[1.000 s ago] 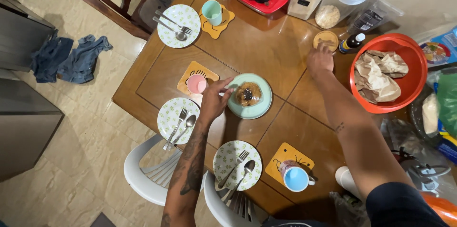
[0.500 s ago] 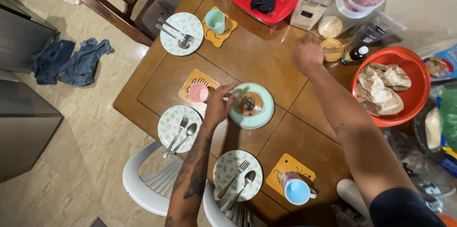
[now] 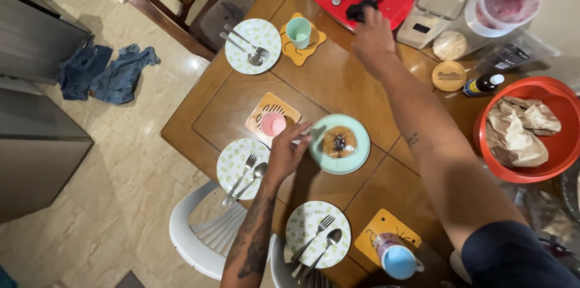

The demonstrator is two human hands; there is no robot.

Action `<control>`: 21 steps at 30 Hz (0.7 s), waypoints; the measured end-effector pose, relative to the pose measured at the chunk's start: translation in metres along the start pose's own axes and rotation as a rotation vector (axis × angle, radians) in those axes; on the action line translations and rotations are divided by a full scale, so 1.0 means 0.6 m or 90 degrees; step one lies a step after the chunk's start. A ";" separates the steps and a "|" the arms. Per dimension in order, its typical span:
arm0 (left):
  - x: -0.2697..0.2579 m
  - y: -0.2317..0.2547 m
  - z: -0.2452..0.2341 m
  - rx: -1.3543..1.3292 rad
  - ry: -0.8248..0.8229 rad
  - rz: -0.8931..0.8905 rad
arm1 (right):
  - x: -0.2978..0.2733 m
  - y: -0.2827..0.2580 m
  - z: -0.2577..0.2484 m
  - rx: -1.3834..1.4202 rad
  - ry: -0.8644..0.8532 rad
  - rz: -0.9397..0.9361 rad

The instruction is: The person is seen setting the dining table with cutlery, plates, and mugs, then bringing a pot of rice and serving it.

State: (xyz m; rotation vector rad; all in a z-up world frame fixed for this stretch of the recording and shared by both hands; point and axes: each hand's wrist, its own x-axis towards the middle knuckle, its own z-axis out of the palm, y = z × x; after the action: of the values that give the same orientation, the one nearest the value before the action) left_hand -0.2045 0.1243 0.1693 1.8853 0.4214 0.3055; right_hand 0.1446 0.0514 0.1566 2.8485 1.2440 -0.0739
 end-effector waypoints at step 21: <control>-0.176 0.048 -0.084 0.081 -0.123 0.100 | -0.588 -0.081 -0.091 0.221 -0.046 -0.023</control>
State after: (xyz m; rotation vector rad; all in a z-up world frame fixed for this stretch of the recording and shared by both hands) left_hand -0.3165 0.1125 0.2128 2.0550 0.1657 0.2011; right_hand -0.1287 -0.1711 0.2304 3.0715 1.3887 -0.4316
